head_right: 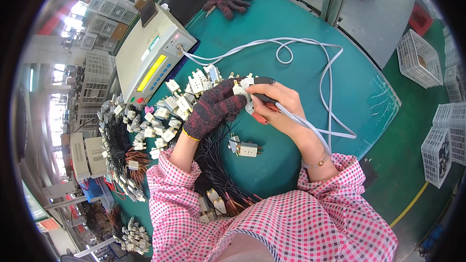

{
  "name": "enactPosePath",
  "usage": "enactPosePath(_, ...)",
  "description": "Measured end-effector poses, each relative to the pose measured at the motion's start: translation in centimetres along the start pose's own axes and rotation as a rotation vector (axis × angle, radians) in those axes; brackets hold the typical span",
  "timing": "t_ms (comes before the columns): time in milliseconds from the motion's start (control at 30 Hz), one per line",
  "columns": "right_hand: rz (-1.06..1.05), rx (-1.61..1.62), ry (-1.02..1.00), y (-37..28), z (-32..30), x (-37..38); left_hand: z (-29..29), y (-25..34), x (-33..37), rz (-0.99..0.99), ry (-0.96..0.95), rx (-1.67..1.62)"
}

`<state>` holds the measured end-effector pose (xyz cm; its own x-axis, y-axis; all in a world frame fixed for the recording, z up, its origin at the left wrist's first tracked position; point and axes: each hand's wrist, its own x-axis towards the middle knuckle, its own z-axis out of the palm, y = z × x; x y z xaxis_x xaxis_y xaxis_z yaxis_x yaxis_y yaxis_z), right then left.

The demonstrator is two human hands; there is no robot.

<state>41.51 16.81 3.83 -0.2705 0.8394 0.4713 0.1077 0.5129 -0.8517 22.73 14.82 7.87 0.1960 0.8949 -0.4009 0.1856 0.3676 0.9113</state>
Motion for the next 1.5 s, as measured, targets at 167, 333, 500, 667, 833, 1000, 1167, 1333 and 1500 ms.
enactPosePath(167,0.017,0.004,-0.007,-0.1,-0.1,0.0,0.0,-0.4,0.3,0.001,0.012,0.065)
enactPosePath(333,0.001,0.008,0.013,-0.2,0.2,0.0,0.4,-1.0,0.8,0.079,0.096,0.193)
enactPosePath(500,-0.039,-0.019,0.023,0.0,0.5,-0.1,0.6,-1.6,1.2,0.187,0.145,0.25)
enactPosePath(667,-0.061,-0.058,-0.001,0.1,0.3,0.0,0.7,-1.7,1.4,0.166,0.136,0.156)
enactPosePath(833,-0.045,-0.005,-0.048,-0.2,0.2,0.0,0.7,-1.5,1.3,0.17,0.156,0.229)
enactPosePath(1000,-0.102,-0.095,0.002,0.1,0.4,-0.3,0.8,-1.4,1.4,0.138,0.159,0.292)
enactPosePath(1167,-0.063,-0.043,0.063,0.2,1.7,-0.4,0.5,-0.2,0.7,-0.052,0.11,0.128)
enactPosePath(1333,-0.059,-0.004,0.103,0.4,1.9,-0.4,0.8,-0.4,0.5,-0.014,0.111,0.065)
enactPosePath(1500,-0.078,0.008,0.11,0.5,2.0,0.1,1.0,0.6,0.2,-0.009,0.127,0.049)
